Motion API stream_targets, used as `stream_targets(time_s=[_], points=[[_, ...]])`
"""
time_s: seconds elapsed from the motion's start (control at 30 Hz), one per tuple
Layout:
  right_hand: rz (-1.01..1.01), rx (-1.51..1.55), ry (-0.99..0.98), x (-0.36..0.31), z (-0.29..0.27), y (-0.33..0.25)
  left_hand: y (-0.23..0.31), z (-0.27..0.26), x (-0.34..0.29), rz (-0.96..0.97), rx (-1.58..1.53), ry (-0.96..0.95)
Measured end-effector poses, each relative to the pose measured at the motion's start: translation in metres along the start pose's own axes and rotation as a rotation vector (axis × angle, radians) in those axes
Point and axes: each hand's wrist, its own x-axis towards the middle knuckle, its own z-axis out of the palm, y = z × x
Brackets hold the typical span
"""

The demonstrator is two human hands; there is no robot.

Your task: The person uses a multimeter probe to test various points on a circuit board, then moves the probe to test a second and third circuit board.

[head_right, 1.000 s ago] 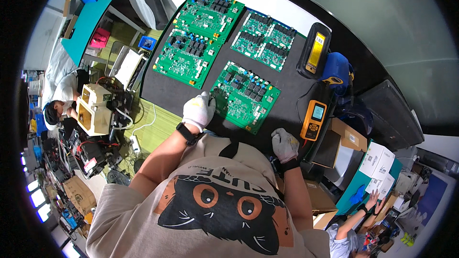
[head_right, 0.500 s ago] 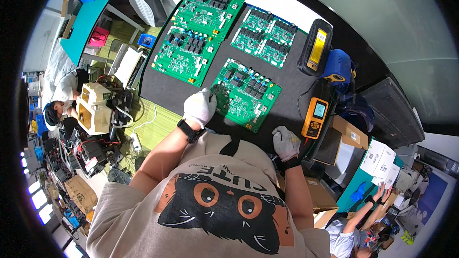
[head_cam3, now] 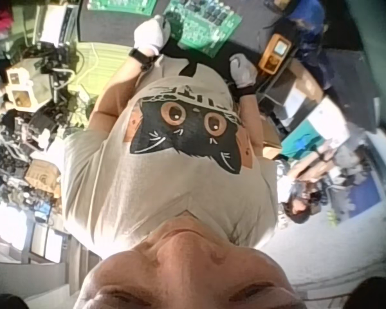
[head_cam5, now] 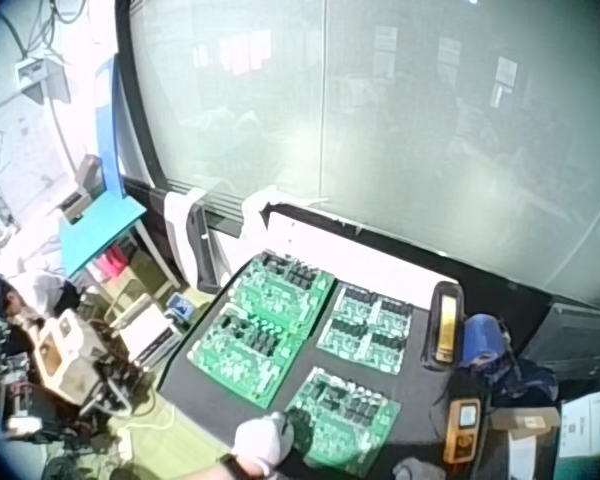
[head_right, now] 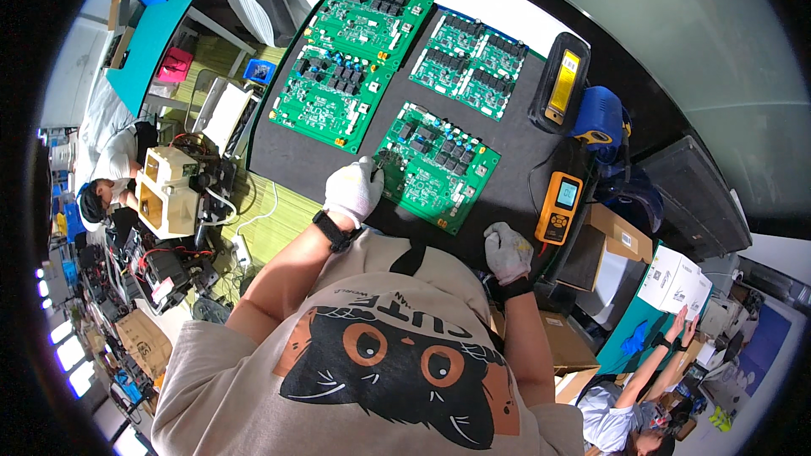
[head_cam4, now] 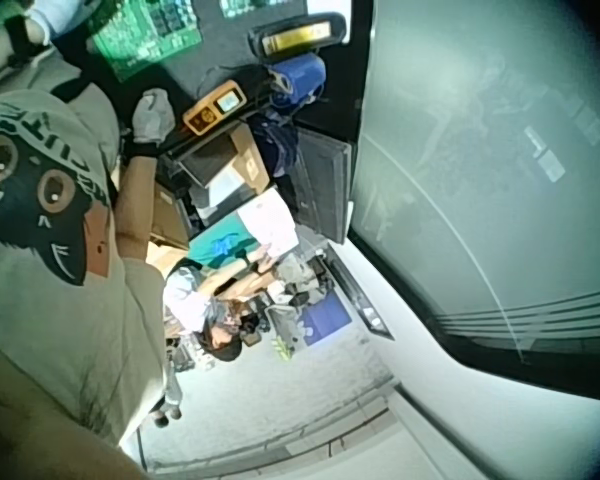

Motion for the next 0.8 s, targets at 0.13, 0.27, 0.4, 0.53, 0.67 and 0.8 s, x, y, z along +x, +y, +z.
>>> stream_targets(time_s=[0.13, 0.27, 0.4, 0.53, 0.67, 0.8], points=[[-0.053, 0.015, 0.023, 0.0007, 0.0022, 0.0027, 0.0006, 0.0003, -0.0004, -0.008, -0.024, 0.025], [-0.067, 0.013, 0.03, 0.0003, 0.0023, 0.0038, 0.0007, -0.0001, -0.0014, -0.016, -0.027, 0.017], [-0.048, 0.006, 0.024, 0.0006, 0.0023, 0.004, 0.0005, -0.0005, -0.0035, -0.025, -0.02, 0.02], [-0.058, 0.015, 0.027, 0.0008, 0.0032, 0.0048, -0.0004, 0.0009, -0.0057, -0.018, -0.062, 0.049], [-0.07, 0.025, 0.035, 0.0004, 0.0026, 0.0038, -0.0023, 0.0037, -0.0058, -0.004, -0.078, 0.068], [-0.026, -0.002, 0.005, 0.0004, 0.0006, 0.002, -0.0025, 0.0056, -0.0041, -0.006, -0.031, 0.061]])
